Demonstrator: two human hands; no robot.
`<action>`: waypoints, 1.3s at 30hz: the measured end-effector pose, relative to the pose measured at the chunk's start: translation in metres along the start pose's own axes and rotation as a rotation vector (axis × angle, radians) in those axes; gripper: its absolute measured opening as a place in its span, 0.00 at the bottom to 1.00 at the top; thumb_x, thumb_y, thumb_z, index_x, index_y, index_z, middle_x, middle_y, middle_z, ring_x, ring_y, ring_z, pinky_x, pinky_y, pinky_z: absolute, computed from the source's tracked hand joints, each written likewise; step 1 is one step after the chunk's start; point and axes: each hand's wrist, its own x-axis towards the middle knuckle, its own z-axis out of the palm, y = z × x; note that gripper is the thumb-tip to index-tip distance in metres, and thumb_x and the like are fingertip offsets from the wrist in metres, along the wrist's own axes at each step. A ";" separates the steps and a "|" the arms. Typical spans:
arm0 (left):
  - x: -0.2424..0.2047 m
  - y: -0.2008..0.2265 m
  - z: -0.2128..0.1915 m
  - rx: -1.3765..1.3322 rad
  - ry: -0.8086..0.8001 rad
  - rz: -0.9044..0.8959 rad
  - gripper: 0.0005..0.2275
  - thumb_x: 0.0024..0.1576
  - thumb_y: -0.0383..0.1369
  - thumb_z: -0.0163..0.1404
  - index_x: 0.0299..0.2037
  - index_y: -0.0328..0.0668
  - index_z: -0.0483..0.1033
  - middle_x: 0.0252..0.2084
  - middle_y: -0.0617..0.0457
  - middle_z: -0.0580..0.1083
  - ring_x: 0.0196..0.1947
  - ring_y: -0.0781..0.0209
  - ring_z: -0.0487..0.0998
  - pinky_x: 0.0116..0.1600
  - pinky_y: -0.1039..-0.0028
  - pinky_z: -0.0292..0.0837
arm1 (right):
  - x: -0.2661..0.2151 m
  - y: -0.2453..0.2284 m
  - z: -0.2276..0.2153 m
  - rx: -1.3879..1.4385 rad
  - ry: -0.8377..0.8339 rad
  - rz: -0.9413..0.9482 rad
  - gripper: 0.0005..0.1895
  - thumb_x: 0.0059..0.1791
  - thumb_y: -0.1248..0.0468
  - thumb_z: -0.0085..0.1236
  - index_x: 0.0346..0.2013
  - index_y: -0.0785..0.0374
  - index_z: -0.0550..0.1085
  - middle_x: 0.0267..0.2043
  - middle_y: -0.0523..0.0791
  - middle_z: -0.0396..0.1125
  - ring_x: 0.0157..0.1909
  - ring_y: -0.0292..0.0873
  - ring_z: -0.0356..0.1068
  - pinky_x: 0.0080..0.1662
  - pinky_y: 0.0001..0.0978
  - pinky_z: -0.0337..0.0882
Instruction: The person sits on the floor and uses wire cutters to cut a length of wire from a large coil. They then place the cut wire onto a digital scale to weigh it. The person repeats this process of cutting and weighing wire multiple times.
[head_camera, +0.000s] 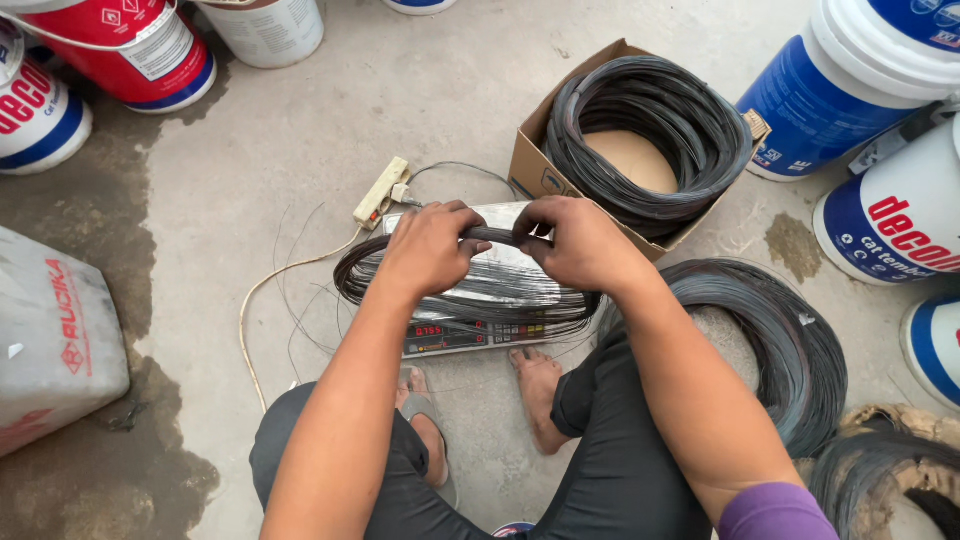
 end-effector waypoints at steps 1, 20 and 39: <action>-0.001 0.000 -0.008 -0.038 -0.122 -0.073 0.11 0.50 0.42 0.47 0.42 0.55 0.73 0.40 0.59 0.72 0.45 0.54 0.71 0.50 0.60 0.60 | -0.002 -0.001 0.005 -0.138 0.006 -0.121 0.09 0.37 0.64 0.55 0.32 0.55 0.71 0.32 0.46 0.67 0.41 0.50 0.67 0.43 0.40 0.66; -0.016 -0.005 -0.031 -0.455 -0.269 -0.278 0.14 0.44 0.41 0.47 0.39 0.52 0.76 0.35 0.51 0.75 0.41 0.51 0.74 0.49 0.66 0.65 | 0.012 0.003 0.068 0.377 0.277 -0.212 0.05 0.38 0.66 0.62 0.27 0.59 0.74 0.30 0.45 0.71 0.35 0.46 0.72 0.35 0.30 0.67; -0.008 -0.018 -0.011 -0.451 -0.058 -0.259 0.16 0.37 0.37 0.55 0.38 0.54 0.73 0.29 0.60 0.75 0.38 0.56 0.75 0.45 0.69 0.67 | 0.027 0.026 0.088 0.026 0.848 -0.724 0.13 0.36 0.64 0.68 0.33 0.62 0.76 0.29 0.45 0.69 0.31 0.45 0.71 0.34 0.31 0.72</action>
